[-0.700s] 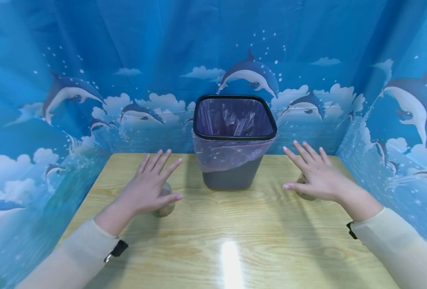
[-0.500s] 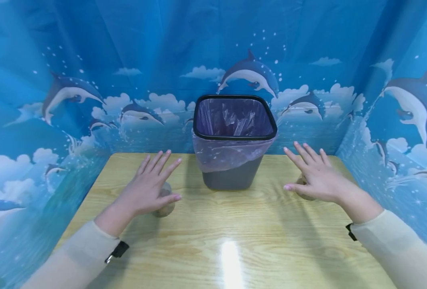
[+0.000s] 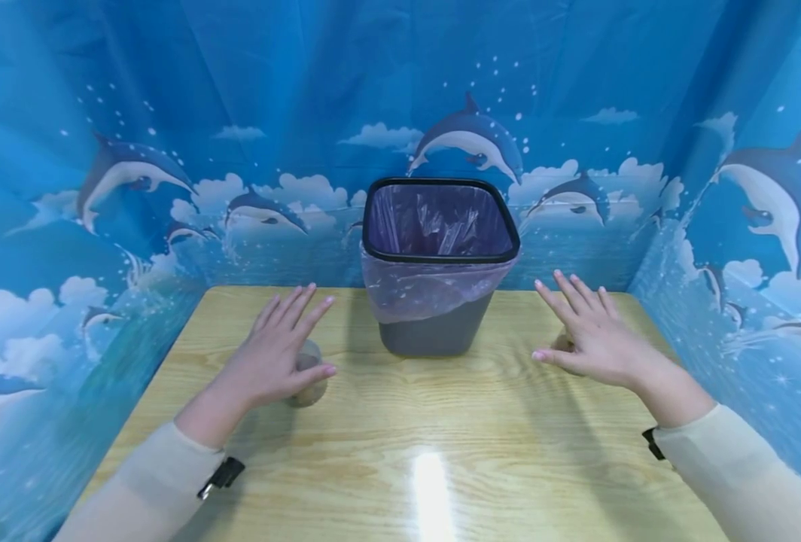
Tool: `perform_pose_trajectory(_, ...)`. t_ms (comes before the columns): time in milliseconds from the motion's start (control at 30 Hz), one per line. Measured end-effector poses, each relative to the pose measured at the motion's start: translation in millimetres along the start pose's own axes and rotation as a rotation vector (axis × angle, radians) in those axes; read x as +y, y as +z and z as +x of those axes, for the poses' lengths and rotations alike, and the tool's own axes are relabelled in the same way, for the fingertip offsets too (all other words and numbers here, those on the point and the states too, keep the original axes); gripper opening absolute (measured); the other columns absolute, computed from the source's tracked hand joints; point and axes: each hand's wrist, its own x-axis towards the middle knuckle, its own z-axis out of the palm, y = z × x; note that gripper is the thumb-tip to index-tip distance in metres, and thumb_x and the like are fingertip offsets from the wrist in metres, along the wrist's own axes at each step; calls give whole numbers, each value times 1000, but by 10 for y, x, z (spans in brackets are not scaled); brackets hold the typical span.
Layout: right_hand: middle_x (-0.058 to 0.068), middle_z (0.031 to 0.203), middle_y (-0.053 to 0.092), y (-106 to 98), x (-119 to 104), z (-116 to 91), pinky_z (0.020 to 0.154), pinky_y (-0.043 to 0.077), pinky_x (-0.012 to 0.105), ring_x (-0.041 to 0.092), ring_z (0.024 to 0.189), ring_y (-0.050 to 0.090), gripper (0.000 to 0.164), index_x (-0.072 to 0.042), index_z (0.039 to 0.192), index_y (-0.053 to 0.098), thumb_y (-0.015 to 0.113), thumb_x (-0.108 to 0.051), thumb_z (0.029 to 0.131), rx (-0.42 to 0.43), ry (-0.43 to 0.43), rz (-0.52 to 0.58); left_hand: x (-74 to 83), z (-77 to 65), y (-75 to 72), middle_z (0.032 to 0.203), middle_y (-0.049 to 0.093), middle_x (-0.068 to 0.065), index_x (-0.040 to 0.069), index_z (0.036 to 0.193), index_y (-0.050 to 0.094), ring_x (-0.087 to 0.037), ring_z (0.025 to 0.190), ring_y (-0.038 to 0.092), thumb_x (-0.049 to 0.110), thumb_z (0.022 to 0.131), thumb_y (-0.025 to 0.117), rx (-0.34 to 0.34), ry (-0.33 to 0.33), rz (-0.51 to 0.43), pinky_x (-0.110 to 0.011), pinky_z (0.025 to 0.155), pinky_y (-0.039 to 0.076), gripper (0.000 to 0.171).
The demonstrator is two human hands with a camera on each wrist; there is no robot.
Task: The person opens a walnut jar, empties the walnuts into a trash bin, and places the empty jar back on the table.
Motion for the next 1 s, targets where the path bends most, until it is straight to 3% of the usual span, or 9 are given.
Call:
perform_pose_trajectory(233,16,167,-8,96,11,-2,113,-5,69,45,150,-2,103,-24,162,-1,63,-60,91,29,-5,52,-13,-32,44,167,6,-16,24,163,8,-37,152,6,70,90,54,22,-17,-19,-59,120,4,98)
perform_pose_trajectory(467,16,167,-7,181,-4,-5,115,-8,66,46,150,-2,104,-26,162,-2,67,-55,91,67,-27,124,-50,-50,121,167,6,-15,17,162,15,-37,152,8,62,90,62,67,-25,-59,-60,119,6,97)
perform_pose_trajectory(733,15,167,-5,277,-31,-7,117,-3,63,45,150,0,104,-23,163,2,70,-51,90,129,-30,162,-65,-73,159,167,8,-16,16,162,14,-40,150,12,64,91,58,103,-21,-100,-62,118,8,96)
perform_pose_trajectory(1000,20,166,-1,384,-59,17,113,8,71,51,147,5,105,-21,162,1,71,-52,90,152,0,180,-107,-108,224,166,12,-16,18,162,10,-41,149,16,60,90,64,132,-52,-133,-65,116,13,99)
